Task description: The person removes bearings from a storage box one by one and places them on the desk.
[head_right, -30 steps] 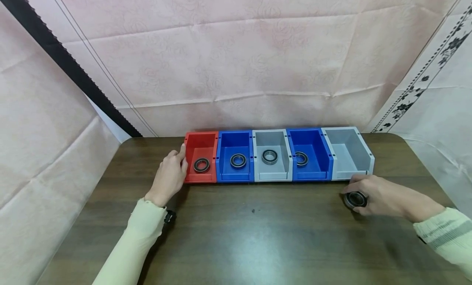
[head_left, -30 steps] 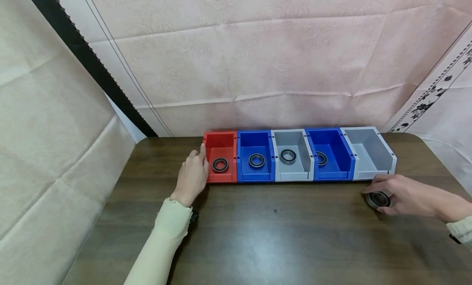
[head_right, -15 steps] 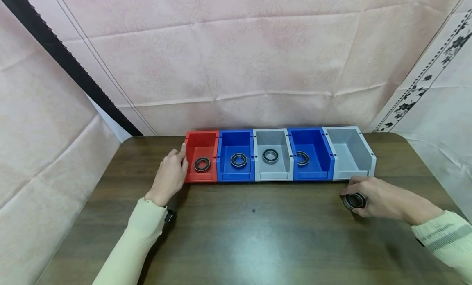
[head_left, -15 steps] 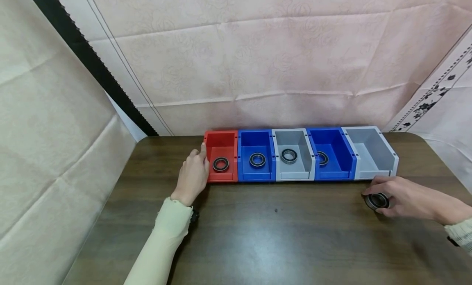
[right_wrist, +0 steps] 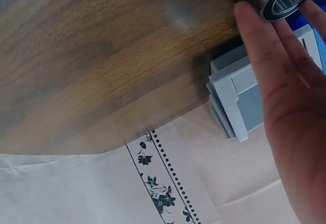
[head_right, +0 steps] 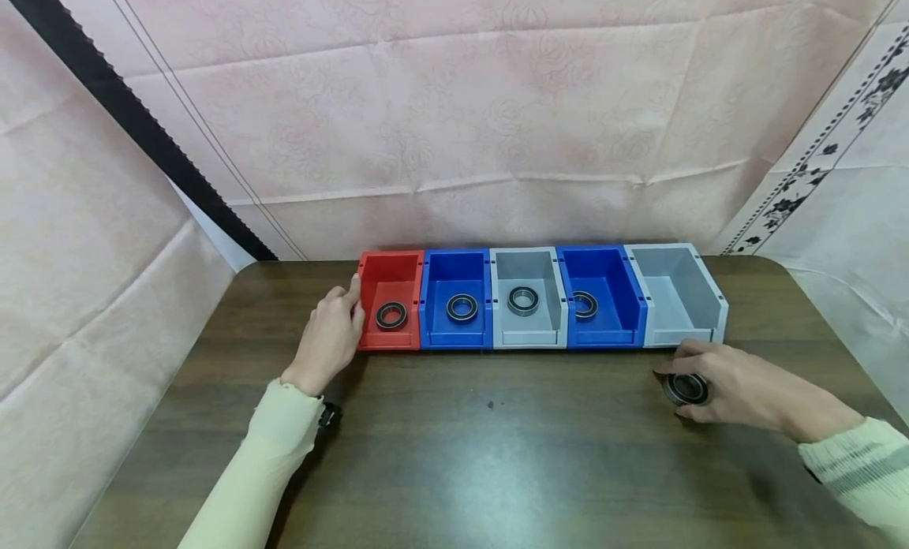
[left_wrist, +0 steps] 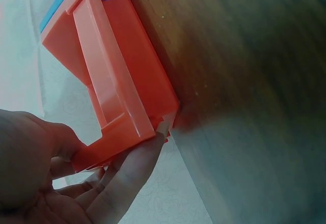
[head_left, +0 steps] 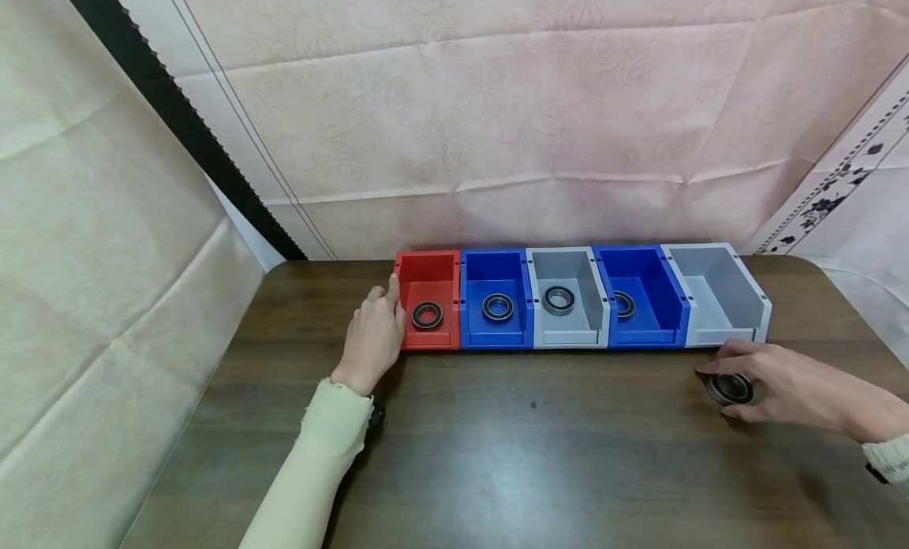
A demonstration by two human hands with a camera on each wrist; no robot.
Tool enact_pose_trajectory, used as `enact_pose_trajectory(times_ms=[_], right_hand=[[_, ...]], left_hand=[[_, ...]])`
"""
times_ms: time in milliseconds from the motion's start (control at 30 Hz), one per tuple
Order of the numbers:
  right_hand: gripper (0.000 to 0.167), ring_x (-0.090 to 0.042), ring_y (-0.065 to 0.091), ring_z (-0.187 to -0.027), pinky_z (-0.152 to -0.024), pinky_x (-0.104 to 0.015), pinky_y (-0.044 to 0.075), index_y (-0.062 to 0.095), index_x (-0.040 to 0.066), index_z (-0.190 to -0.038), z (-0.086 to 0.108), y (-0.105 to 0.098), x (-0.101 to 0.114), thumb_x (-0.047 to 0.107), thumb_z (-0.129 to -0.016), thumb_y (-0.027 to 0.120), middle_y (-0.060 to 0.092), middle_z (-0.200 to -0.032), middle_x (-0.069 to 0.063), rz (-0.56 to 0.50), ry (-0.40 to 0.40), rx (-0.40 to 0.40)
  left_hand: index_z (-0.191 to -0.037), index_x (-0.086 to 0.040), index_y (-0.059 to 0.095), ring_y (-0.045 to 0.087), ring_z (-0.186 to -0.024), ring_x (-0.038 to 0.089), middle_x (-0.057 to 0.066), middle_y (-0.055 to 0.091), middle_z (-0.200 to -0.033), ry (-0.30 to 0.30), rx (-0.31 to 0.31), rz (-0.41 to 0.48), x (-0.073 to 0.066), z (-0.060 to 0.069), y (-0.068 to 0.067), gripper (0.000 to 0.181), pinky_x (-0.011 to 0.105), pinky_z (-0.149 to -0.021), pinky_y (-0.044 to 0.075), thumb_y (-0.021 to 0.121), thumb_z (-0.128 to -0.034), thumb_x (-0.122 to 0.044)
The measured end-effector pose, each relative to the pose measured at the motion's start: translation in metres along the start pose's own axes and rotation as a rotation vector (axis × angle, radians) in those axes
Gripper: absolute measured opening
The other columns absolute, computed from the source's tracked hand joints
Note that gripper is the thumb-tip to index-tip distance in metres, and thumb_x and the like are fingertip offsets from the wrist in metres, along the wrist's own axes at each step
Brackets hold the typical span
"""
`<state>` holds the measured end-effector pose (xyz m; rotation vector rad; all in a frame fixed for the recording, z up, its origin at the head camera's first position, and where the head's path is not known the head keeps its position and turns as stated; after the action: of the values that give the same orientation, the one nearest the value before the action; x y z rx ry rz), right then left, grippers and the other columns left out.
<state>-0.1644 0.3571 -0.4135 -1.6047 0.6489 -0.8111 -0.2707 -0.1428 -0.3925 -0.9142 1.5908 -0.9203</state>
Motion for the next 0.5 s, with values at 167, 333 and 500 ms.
enact_pose_trajectory(times_ms=[167,333,500], right_hand=[[0.029,0.008,0.057,-0.081,-0.067,-0.016,0.049,0.077,0.029,-0.106,-0.001,-0.015,-0.005,0.039,-0.08,0.086,0.067,-0.098,0.018,0.0,0.191,-0.164],[0.007,0.016,0.051,-0.066,-0.058,-0.006,0.042,0.076,0.012,-0.091,0.008,-0.032,-0.029,0.013,-0.085,0.08,0.072,-0.082,-0.003,-0.074,0.422,-0.438],[0.021,0.029,0.035,-0.069,-0.062,-0.016,0.034,0.072,-0.001,-0.099,0.018,-0.034,-0.056,0.018,-0.093,0.068,0.069,-0.095,-0.023,-0.114,0.687,-0.525]], left_hand=[[-0.155,-0.004,0.039,0.056,-0.059,0.02,0.02,0.06,-0.114,0.011,-0.02,0.003,0.001,-0.001,-0.001,0.056,0.028,-0.052,0.051,0.057,-0.1032,-0.014],[-0.155,-0.002,0.039,0.055,-0.056,0.019,0.022,0.061,-0.119,0.034,-0.025,-0.003,0.0,-0.001,0.0,0.056,0.027,-0.051,0.051,0.056,-0.1031,-0.013],[-0.155,-0.003,0.039,0.054,-0.056,0.018,0.021,0.06,-0.118,0.023,-0.018,0.006,0.001,0.0,0.001,0.057,0.026,-0.05,0.049,0.058,-0.1028,-0.013]])
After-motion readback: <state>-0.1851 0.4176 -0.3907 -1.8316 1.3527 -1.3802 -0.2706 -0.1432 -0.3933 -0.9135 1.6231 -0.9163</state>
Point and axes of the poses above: each hand's wrist, its own z-axis away from the middle knuckle, its own y-axis out of the palm, x = y × z, the point moved 5 cm from there along -z, towards the middle knuckle
